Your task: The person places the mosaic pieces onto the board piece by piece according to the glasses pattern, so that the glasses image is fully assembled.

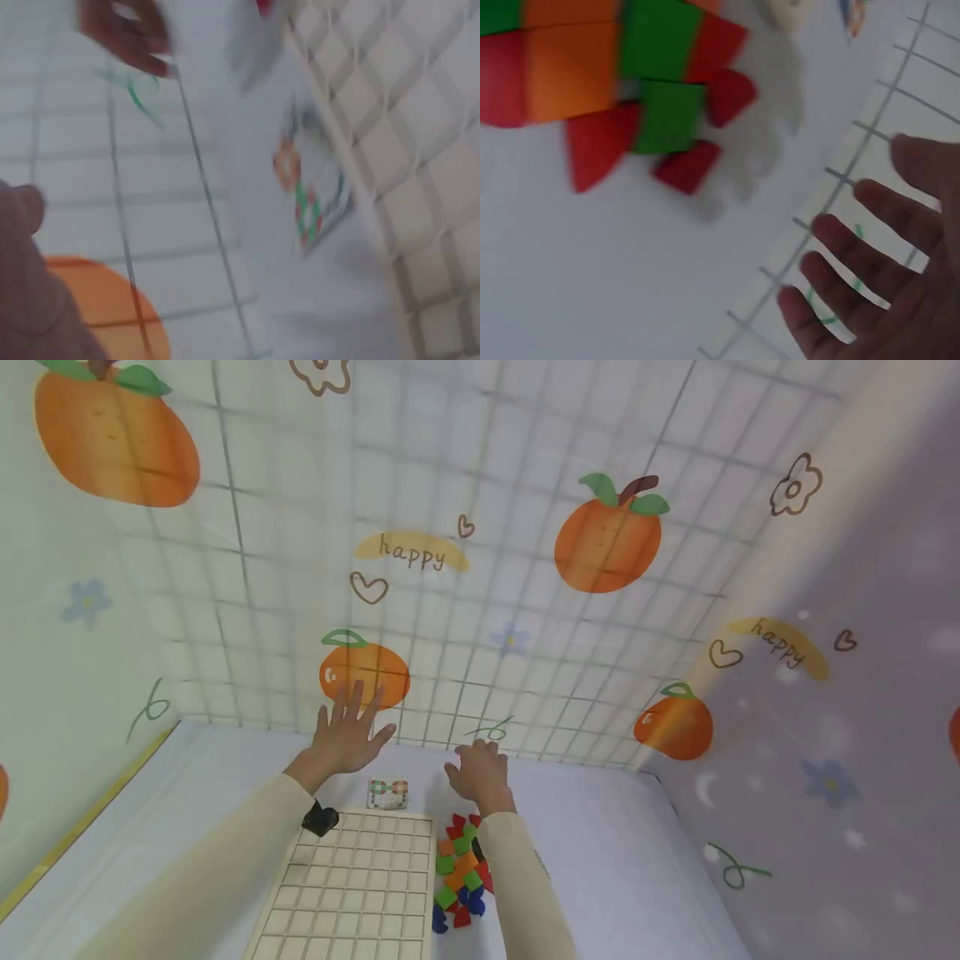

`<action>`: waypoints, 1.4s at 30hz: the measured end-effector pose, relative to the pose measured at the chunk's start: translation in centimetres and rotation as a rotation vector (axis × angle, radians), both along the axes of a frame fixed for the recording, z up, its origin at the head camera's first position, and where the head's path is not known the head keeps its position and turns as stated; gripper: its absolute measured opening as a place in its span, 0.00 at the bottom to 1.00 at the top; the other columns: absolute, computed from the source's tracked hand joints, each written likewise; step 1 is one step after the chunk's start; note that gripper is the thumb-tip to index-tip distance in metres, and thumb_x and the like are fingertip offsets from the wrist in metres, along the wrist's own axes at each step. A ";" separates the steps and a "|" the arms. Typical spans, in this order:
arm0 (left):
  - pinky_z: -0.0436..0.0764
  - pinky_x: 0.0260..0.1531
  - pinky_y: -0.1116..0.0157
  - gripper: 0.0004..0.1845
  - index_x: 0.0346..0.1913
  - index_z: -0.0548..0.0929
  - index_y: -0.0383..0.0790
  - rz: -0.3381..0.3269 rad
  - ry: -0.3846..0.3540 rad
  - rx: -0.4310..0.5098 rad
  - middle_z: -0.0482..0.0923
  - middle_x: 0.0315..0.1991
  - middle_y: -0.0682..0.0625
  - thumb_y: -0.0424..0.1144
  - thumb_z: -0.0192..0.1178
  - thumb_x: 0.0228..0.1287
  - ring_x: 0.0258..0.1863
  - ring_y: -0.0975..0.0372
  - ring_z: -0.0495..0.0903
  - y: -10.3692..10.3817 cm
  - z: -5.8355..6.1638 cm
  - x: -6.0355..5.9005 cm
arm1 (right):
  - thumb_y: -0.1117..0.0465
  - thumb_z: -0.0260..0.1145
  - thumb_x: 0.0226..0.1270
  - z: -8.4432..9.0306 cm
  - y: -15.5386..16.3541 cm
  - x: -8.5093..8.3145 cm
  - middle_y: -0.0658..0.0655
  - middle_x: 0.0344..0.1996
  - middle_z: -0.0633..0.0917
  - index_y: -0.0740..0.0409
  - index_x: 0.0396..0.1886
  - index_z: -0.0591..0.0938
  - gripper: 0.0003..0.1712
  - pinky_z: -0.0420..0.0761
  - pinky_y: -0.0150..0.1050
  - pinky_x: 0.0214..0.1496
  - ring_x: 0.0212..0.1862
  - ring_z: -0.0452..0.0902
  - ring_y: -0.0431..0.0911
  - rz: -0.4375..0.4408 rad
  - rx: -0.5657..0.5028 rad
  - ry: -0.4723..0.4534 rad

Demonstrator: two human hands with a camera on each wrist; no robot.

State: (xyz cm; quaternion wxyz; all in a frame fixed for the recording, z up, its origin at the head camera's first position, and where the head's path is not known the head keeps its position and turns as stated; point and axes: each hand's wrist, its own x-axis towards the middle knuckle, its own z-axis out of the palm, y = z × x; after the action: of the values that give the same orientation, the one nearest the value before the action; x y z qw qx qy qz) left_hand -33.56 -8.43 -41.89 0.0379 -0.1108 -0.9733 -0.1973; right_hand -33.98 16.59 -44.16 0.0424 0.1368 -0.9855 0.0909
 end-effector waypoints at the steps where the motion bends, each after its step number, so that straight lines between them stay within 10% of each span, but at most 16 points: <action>1: 0.35 0.65 0.33 0.41 0.79 0.33 0.51 -0.026 -0.046 0.028 0.22 0.77 0.38 0.66 0.33 0.74 0.73 0.40 0.23 -0.1 -0.3 0.7 | 0.48 0.63 0.71 -0.5 0.4 0.3 0.61 0.54 0.80 0.54 0.59 0.82 0.22 0.74 0.58 0.56 0.58 0.73 0.59 0.017 0.003 -0.044; 13: 0.44 0.54 0.23 0.51 0.78 0.42 0.39 -0.322 -0.306 0.145 0.37 0.74 0.25 0.65 0.53 0.67 0.70 0.28 0.35 -4.8 -6.0 10.7 | 0.60 0.70 0.65 -6.3 5.1 3.9 0.53 0.36 0.82 0.58 0.45 0.87 0.11 0.82 0.48 0.47 0.36 0.76 0.47 -0.036 -0.133 -0.217; 20: 0.29 0.53 0.24 0.59 0.77 0.47 0.39 -0.326 -0.338 0.231 0.33 0.75 0.26 0.60 0.71 0.52 0.70 0.28 0.31 -8.5 -10.0 14.9 | 0.66 0.70 0.63 -7.4 6.6 4.4 0.50 0.28 0.81 0.60 0.36 0.87 0.03 0.83 0.43 0.40 0.32 0.76 0.45 -0.003 -0.260 -0.201; 42: 0.18 0.58 0.33 0.64 0.77 0.50 0.39 -0.250 -0.230 0.337 0.36 0.77 0.32 0.64 0.73 0.42 0.72 0.33 0.29 -9.4 -12.6 16.1 | 0.73 0.68 0.58 -6.8 6.6 6.0 0.53 0.32 0.80 0.62 0.34 0.86 0.06 0.82 0.40 0.33 0.33 0.74 0.48 0.008 -0.380 -0.298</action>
State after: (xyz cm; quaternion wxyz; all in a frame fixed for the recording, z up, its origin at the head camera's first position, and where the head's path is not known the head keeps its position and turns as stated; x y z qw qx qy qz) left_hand -17.50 -17.80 -54.52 -0.0801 -0.1992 -0.9033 -0.3713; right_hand -27.97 23.14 -50.93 -0.0790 0.1153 -0.9456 0.2939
